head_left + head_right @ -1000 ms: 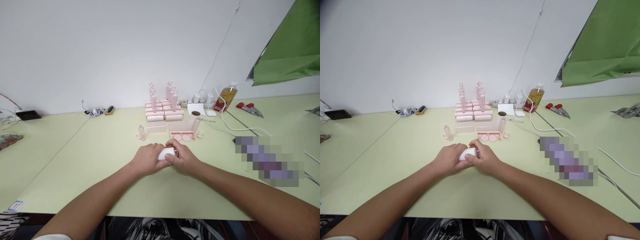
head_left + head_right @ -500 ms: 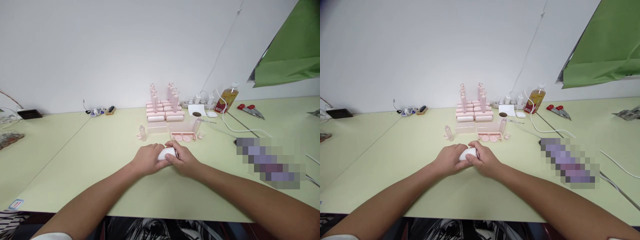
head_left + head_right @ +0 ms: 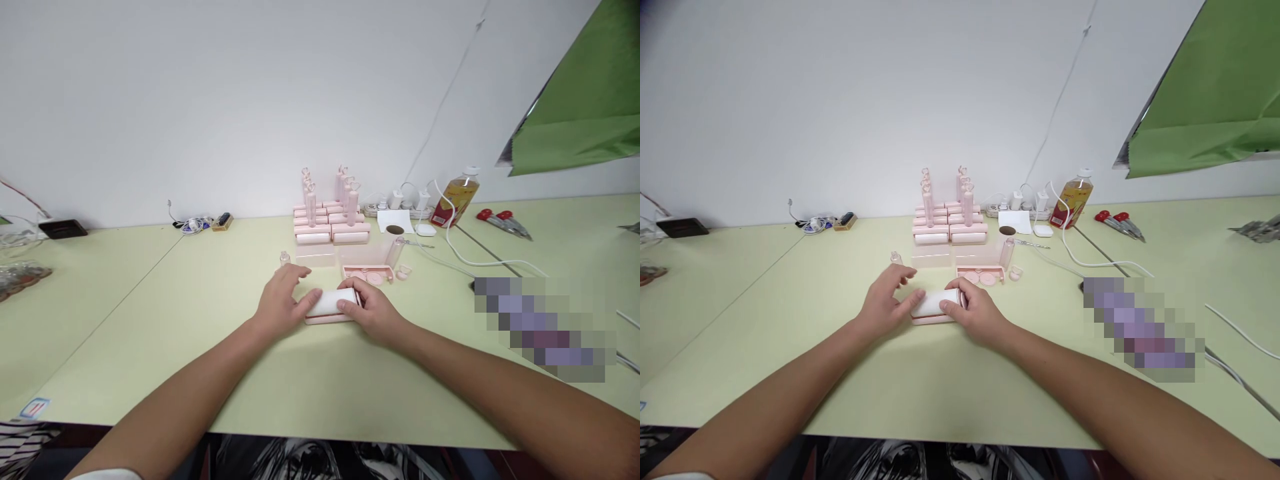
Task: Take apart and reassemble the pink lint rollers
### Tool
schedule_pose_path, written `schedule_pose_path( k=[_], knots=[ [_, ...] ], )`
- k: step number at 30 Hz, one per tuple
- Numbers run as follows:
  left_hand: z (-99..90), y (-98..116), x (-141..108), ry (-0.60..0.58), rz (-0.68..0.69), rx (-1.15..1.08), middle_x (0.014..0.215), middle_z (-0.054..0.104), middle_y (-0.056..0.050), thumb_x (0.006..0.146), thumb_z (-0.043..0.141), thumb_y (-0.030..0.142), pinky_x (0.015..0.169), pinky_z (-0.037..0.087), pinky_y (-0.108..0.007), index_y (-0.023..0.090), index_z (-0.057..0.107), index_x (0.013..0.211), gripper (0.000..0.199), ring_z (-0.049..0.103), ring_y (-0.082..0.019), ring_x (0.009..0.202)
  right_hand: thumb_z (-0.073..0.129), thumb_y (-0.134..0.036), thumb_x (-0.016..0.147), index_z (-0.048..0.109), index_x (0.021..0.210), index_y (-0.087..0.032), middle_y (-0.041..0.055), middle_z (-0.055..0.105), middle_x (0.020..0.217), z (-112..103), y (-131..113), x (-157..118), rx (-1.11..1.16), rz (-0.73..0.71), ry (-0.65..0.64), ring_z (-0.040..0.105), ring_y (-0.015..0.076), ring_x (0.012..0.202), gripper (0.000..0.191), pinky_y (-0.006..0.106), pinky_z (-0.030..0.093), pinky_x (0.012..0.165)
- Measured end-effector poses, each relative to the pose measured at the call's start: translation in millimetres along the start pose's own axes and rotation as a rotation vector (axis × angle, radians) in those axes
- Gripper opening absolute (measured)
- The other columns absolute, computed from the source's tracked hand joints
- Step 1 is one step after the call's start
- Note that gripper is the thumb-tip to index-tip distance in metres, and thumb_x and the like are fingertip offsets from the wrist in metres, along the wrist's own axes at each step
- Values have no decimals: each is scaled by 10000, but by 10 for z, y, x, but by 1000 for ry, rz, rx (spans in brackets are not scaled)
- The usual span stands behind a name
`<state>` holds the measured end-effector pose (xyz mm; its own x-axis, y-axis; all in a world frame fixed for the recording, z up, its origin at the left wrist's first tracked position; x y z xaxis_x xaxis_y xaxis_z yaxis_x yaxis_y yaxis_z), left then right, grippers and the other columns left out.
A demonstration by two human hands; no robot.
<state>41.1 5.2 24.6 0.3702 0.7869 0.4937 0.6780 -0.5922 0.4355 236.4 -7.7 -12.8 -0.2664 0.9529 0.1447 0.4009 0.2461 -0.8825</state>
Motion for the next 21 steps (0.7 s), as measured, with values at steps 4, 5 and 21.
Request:
schedule_pose_path(
  k=[4,5,21],
  knots=[
    [-188,-238,84,237,-84,113,1060,574,-101,860,540,377,883,458,-391,190,489,1134,335,548,-234,1009,588,-433,824,550,936,-221,-3,549,813,-23,-9,-2,-69,10,27,506,174,727,243,285,381,625],
    [-205,-317,103,248,-139,127,1095,564,-111,844,561,387,894,452,-404,187,477,1165,387,539,-247,1039,586,-444,824,550,934,-222,-3,554,806,-27,-11,-4,-104,13,25,505,175,717,251,284,374,615],
    [108,-719,191,-115,-395,265,1013,602,-88,815,560,504,808,414,-382,201,569,996,354,543,-281,979,577,-387,826,578,1014,-209,61,637,974,-48,-65,9,-436,-22,-26,548,201,770,259,297,364,628]
  ],
)
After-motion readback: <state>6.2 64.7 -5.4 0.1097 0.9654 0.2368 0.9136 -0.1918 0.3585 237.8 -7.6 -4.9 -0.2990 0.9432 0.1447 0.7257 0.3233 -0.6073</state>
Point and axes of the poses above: each hand's wrist, its own x-axis towards the middle knuckle, its own z-axis out of the palm, y = z × x, the point moved 4 cm from there along x, towards the middle knuckle
